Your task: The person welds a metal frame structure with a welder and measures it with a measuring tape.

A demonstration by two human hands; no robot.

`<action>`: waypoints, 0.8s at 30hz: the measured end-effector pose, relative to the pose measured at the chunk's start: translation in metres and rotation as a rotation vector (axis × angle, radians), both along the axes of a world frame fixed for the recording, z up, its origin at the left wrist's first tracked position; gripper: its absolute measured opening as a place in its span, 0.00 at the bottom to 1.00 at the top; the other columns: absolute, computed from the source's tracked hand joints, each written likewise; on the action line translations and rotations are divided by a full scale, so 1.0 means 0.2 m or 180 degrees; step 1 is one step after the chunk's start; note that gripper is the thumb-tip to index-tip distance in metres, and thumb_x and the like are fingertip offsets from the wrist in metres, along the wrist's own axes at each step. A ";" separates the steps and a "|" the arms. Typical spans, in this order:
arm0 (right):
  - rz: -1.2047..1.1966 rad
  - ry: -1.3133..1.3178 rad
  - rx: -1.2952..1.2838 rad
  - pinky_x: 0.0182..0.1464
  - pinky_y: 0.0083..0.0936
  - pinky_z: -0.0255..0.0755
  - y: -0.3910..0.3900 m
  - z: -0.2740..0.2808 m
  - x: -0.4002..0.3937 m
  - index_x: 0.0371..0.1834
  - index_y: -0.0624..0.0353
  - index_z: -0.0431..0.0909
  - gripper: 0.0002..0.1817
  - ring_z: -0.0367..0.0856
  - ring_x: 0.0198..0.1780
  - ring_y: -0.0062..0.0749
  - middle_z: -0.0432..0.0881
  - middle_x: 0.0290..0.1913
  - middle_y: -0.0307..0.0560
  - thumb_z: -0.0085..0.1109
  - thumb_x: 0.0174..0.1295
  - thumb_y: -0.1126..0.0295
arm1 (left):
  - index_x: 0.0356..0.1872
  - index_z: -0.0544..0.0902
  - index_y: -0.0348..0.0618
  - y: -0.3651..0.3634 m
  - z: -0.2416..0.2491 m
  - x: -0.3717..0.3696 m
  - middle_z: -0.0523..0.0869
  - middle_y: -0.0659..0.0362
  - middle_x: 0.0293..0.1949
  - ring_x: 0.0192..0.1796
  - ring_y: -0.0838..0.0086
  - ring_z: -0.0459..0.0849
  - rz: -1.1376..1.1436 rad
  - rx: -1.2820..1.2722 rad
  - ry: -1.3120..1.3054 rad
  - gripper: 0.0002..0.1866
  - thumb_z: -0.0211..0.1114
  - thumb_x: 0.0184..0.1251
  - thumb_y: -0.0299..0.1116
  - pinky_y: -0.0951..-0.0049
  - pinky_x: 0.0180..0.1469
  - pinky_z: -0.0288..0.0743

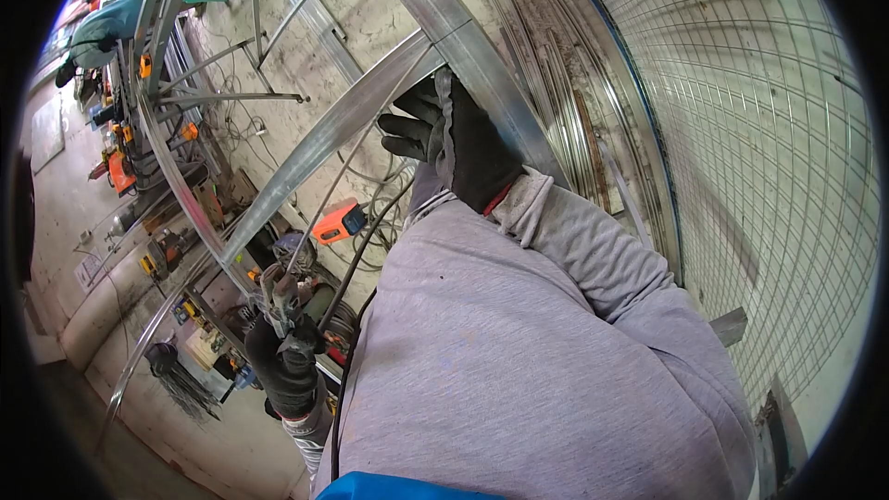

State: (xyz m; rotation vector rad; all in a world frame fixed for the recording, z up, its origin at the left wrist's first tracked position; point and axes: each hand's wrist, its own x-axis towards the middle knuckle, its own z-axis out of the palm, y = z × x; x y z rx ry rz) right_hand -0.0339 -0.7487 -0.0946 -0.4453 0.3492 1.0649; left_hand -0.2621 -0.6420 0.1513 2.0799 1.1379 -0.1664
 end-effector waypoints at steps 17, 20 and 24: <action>0.0048 -0.0056 0.0006 0.68 0.52 0.75 0.00 0.01 0.00 0.79 0.57 0.63 0.41 0.79 0.68 0.53 0.72 0.75 0.59 0.49 0.77 0.36 | 0.50 0.84 0.27 0.00 0.02 0.03 0.88 0.53 0.32 0.31 0.72 0.82 -0.0183 0.0221 0.0222 0.44 0.61 0.71 0.71 0.67 0.37 0.76; 0.0023 0.0001 0.0010 0.67 0.52 0.76 0.00 0.00 0.00 0.79 0.57 0.64 0.40 0.79 0.67 0.53 0.73 0.73 0.58 0.48 0.78 0.36 | 0.50 0.84 0.27 -0.01 0.01 0.03 0.87 0.53 0.31 0.31 0.72 0.81 -0.0049 0.0198 0.0163 0.44 0.61 0.71 0.71 0.67 0.36 0.75; 0.0029 0.0048 -0.0042 0.66 0.53 0.77 0.01 -0.01 0.00 0.78 0.57 0.64 0.39 0.80 0.67 0.53 0.74 0.72 0.58 0.46 0.78 0.35 | 0.50 0.84 0.27 0.01 0.02 0.01 0.87 0.55 0.32 0.32 0.74 0.80 -0.0133 0.0202 0.0242 0.44 0.63 0.71 0.71 0.68 0.37 0.76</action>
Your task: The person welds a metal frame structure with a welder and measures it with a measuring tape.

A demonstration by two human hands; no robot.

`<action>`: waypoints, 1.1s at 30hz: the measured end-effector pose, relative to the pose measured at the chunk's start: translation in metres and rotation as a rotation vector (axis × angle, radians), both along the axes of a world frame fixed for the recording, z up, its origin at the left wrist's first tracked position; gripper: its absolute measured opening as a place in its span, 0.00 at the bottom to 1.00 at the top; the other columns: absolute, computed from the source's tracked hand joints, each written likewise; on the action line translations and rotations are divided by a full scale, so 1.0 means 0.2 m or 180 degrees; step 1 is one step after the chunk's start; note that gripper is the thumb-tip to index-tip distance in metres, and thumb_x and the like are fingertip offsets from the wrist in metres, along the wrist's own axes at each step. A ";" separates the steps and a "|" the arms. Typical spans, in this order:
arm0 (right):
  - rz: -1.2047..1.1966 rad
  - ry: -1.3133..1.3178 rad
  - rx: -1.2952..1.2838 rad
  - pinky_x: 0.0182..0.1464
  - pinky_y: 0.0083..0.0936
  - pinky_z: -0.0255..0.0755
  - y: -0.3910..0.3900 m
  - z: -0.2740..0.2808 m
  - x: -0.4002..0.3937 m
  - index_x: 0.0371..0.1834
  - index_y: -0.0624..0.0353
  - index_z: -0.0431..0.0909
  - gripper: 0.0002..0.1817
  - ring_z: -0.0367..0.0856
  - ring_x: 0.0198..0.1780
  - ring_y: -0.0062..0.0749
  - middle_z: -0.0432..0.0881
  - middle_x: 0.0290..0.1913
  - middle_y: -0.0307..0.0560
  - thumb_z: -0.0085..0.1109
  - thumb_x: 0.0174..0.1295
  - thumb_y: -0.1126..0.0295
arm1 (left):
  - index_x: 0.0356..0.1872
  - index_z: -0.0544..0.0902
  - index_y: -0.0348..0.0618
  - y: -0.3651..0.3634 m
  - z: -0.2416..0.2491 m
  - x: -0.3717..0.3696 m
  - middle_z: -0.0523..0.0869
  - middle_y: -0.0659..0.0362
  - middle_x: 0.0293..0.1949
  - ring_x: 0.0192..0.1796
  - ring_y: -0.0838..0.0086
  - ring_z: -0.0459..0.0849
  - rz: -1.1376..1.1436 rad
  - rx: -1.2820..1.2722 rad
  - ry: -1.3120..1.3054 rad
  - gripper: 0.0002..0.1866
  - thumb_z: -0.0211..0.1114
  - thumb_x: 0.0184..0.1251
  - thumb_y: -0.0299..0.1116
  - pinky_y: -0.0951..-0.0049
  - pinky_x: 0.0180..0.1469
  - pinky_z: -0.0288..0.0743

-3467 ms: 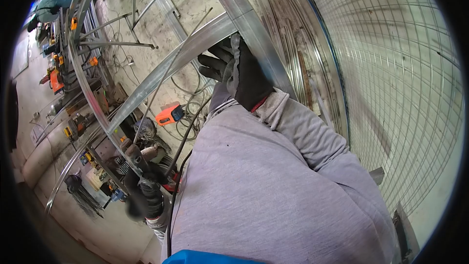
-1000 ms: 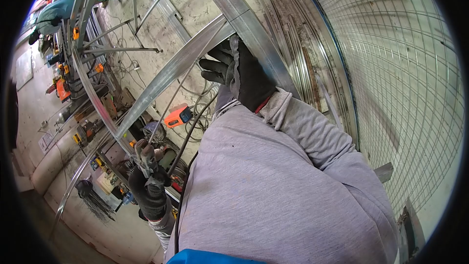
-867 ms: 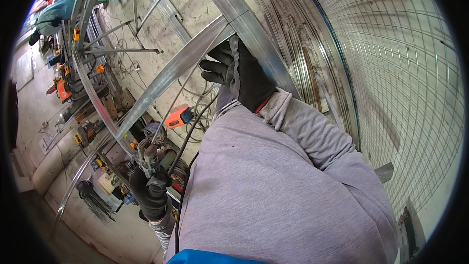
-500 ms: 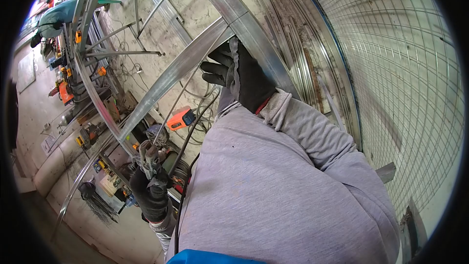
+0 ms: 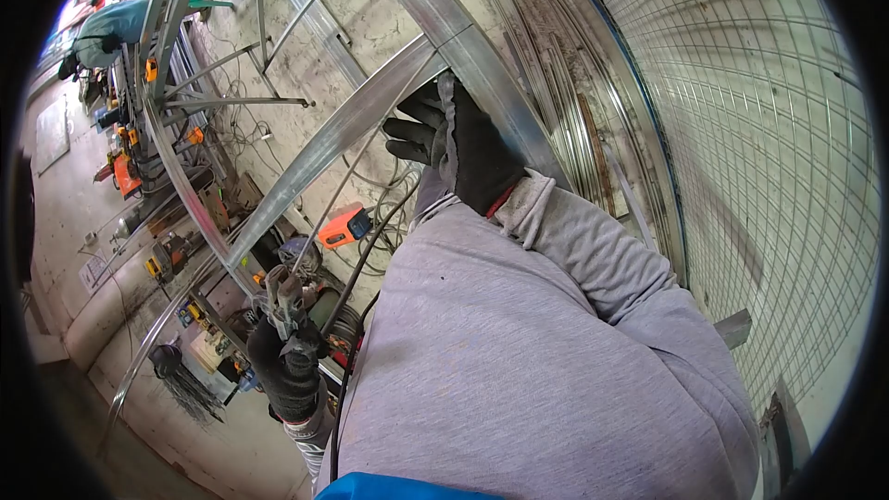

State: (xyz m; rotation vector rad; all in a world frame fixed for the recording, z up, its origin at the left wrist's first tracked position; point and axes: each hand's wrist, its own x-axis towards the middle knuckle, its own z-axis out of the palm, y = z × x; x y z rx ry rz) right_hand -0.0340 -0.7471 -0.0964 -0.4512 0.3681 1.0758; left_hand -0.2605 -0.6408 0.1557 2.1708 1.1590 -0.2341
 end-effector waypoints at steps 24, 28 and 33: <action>0.0062 -0.0005 0.0067 0.69 0.54 0.75 -0.01 -0.02 -0.01 0.79 0.60 0.61 0.42 0.76 0.72 0.59 0.72 0.74 0.62 0.44 0.79 0.35 | 0.59 0.85 0.30 0.01 0.15 0.23 0.92 0.54 0.43 0.42 0.72 0.85 -0.0047 0.0100 -0.0041 0.39 0.65 0.74 0.65 0.68 0.49 0.79; -0.0050 -0.0007 0.0078 0.67 0.53 0.78 -0.02 -0.02 -0.02 0.76 0.60 0.65 0.39 0.78 0.70 0.59 0.74 0.73 0.61 0.44 0.80 0.36 | 0.55 0.86 0.30 0.05 0.23 0.27 0.91 0.55 0.42 0.41 0.70 0.83 -0.0120 -0.0031 0.0372 0.36 0.70 0.72 0.62 0.66 0.47 0.78; -0.0052 0.0094 -0.0081 0.64 0.53 0.80 -0.01 0.00 0.00 0.72 0.59 0.69 0.35 0.83 0.65 0.55 0.78 0.68 0.59 0.43 0.81 0.38 | 0.44 0.84 0.33 0.10 0.26 0.30 0.84 0.58 0.34 0.36 0.74 0.78 -0.0091 -0.0053 0.0296 0.32 0.72 0.70 0.60 0.70 0.40 0.73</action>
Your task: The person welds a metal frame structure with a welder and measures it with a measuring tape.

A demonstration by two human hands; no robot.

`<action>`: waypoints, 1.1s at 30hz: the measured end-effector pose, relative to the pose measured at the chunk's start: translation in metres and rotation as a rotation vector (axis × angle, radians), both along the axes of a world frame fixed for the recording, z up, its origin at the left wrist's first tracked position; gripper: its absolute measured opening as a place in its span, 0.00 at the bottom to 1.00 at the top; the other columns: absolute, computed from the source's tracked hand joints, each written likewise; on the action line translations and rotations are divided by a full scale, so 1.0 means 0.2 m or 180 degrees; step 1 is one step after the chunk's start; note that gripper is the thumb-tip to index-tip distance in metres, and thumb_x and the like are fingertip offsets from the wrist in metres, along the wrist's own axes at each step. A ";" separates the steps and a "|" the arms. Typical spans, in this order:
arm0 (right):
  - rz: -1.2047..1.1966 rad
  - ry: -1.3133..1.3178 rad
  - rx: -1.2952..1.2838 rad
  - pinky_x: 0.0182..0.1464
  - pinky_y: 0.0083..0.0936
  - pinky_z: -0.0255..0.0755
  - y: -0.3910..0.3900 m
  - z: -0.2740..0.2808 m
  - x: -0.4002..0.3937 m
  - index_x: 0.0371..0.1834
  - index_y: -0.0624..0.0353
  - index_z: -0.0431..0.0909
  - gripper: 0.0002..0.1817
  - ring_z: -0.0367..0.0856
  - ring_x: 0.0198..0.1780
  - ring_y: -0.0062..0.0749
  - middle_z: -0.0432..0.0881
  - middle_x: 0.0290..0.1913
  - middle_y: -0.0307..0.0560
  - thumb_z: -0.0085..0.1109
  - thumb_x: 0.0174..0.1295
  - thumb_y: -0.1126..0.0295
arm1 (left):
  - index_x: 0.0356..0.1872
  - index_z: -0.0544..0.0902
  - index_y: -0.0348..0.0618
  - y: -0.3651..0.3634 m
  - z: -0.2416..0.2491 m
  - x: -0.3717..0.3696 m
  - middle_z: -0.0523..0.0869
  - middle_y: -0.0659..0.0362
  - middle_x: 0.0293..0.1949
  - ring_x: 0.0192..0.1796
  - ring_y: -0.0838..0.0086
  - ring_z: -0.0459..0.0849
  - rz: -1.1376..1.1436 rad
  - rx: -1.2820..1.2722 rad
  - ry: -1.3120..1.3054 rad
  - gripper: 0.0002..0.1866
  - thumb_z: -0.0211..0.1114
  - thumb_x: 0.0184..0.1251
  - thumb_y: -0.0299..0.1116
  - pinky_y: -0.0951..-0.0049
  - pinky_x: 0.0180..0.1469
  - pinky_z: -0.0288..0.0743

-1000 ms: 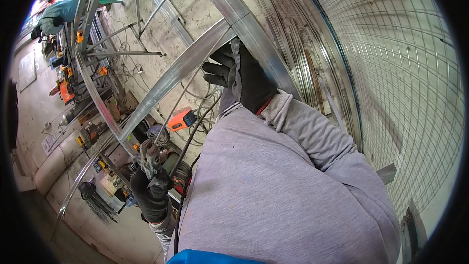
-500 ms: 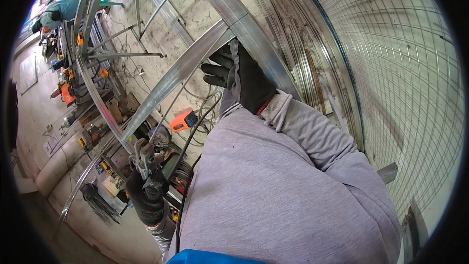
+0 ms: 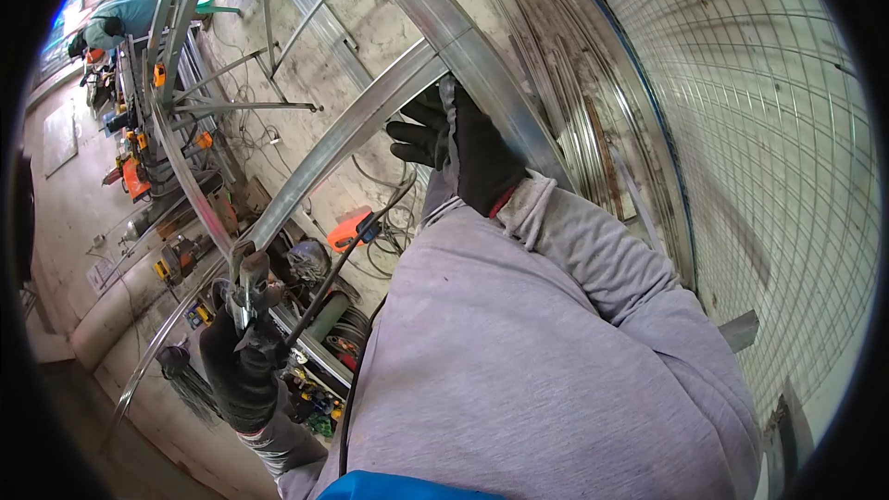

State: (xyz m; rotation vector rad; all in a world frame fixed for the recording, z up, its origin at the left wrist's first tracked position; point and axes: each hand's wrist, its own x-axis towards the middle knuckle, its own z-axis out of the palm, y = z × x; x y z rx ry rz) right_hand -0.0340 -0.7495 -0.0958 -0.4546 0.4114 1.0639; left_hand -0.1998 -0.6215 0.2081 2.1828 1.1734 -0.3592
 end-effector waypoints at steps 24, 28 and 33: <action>-0.0018 0.0030 0.0277 0.63 0.53 0.78 0.00 -0.09 -0.05 0.70 0.45 0.75 0.28 0.83 0.62 0.47 0.83 0.66 0.44 0.50 0.79 0.39 | 0.35 0.84 0.33 0.06 0.10 0.11 0.80 0.48 0.21 0.22 0.61 0.77 -0.0661 0.0232 0.0488 0.27 0.75 0.67 0.54 0.61 0.30 0.75; -0.0016 0.0090 0.0290 0.63 0.53 0.79 0.00 -0.08 -0.05 0.66 0.44 0.77 0.26 0.84 0.61 0.48 0.84 0.64 0.44 0.51 0.79 0.40 | 0.32 0.82 0.33 0.06 0.09 0.10 0.77 0.50 0.19 0.22 0.64 0.75 -0.0503 0.0151 0.0396 0.28 0.75 0.68 0.54 0.62 0.30 0.74; 0.0011 0.0147 0.0335 0.63 0.53 0.79 0.00 -0.09 -0.04 0.63 0.44 0.78 0.24 0.84 0.63 0.50 0.84 0.63 0.45 0.50 0.79 0.41 | 0.43 0.87 0.37 0.07 0.10 0.10 0.85 0.49 0.22 0.29 0.54 0.90 -0.0575 0.0190 0.0660 0.25 0.74 0.67 0.53 0.61 0.35 0.81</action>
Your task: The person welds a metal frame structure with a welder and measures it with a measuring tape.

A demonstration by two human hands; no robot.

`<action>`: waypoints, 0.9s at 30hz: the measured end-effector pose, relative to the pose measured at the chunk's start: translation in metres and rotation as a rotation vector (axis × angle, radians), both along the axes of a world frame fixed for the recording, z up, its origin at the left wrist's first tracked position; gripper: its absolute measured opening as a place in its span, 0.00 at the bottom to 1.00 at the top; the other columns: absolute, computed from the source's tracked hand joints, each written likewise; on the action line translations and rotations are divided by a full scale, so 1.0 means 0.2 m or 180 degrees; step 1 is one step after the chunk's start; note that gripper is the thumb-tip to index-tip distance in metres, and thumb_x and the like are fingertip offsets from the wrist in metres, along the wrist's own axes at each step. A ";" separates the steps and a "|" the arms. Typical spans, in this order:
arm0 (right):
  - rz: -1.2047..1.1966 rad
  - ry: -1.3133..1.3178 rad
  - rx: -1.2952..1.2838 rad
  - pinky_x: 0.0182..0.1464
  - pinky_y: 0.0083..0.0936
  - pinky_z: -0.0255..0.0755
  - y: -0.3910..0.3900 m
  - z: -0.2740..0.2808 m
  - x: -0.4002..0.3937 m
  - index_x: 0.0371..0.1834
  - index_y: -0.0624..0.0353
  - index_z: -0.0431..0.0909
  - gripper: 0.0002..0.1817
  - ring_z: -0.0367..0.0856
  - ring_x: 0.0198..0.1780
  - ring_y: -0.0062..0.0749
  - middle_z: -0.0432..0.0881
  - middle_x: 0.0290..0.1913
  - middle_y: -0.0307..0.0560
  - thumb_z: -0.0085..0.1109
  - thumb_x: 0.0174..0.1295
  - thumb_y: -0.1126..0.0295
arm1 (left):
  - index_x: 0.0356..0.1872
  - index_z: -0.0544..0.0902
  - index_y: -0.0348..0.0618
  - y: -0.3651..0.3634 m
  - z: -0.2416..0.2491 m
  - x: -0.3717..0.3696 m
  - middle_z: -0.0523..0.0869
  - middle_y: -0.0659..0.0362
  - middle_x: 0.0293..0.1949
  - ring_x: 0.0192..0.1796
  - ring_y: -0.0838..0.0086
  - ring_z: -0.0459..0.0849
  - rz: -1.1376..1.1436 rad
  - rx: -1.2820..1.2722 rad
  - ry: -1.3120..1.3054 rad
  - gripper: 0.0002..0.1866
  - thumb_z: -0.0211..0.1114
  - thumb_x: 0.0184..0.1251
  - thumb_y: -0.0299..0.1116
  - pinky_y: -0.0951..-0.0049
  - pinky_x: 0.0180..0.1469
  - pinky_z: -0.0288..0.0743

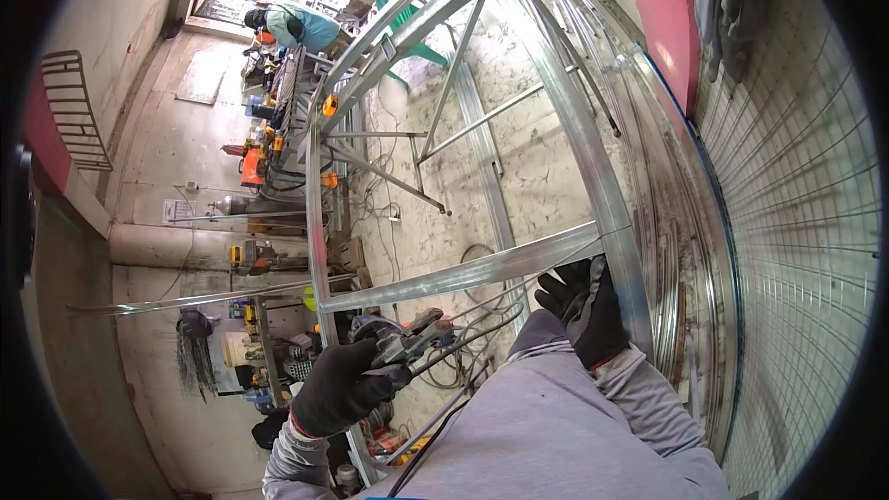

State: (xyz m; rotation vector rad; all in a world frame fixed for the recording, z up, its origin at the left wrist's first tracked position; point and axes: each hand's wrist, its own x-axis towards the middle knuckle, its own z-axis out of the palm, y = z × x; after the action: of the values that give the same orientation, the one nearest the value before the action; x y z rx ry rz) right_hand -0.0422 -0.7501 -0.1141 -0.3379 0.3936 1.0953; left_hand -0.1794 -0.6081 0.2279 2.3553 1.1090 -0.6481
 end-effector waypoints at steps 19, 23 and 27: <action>0.0058 -0.0027 -0.0171 0.66 0.51 0.78 0.00 0.12 0.04 0.69 0.50 0.75 0.30 0.82 0.65 0.49 0.82 0.67 0.49 0.46 0.80 0.39 | 0.67 0.78 0.35 0.03 -0.03 -0.04 0.88 0.57 0.44 0.40 0.79 0.84 0.0851 -0.0307 -0.1687 0.24 0.66 0.70 0.20 0.79 0.41 0.81; 0.0104 -0.0060 -0.0251 0.67 0.49 0.76 0.00 0.13 0.03 0.72 0.50 0.73 0.32 0.82 0.66 0.48 0.81 0.70 0.48 0.45 0.80 0.38 | 0.69 0.77 0.35 0.09 -0.07 -0.14 0.86 0.57 0.44 0.42 0.81 0.83 0.1932 -0.1483 -0.2719 0.23 0.64 0.77 0.30 0.81 0.41 0.80; 0.0090 -0.0145 -0.0167 0.67 0.49 0.76 -0.01 0.12 0.03 0.77 0.51 0.70 0.35 0.81 0.68 0.50 0.79 0.72 0.48 0.43 0.80 0.37 | 0.59 0.78 0.33 0.04 0.04 -0.06 0.85 0.60 0.32 0.31 0.78 0.83 0.0224 0.0785 -0.1836 0.32 0.64 0.79 0.58 0.74 0.33 0.78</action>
State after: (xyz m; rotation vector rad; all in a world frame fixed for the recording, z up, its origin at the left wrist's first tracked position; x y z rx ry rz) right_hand -0.0364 -0.7518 -0.0906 -0.4154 0.3786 1.1044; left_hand -0.1908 -0.5991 0.2354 2.4508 1.0327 0.2075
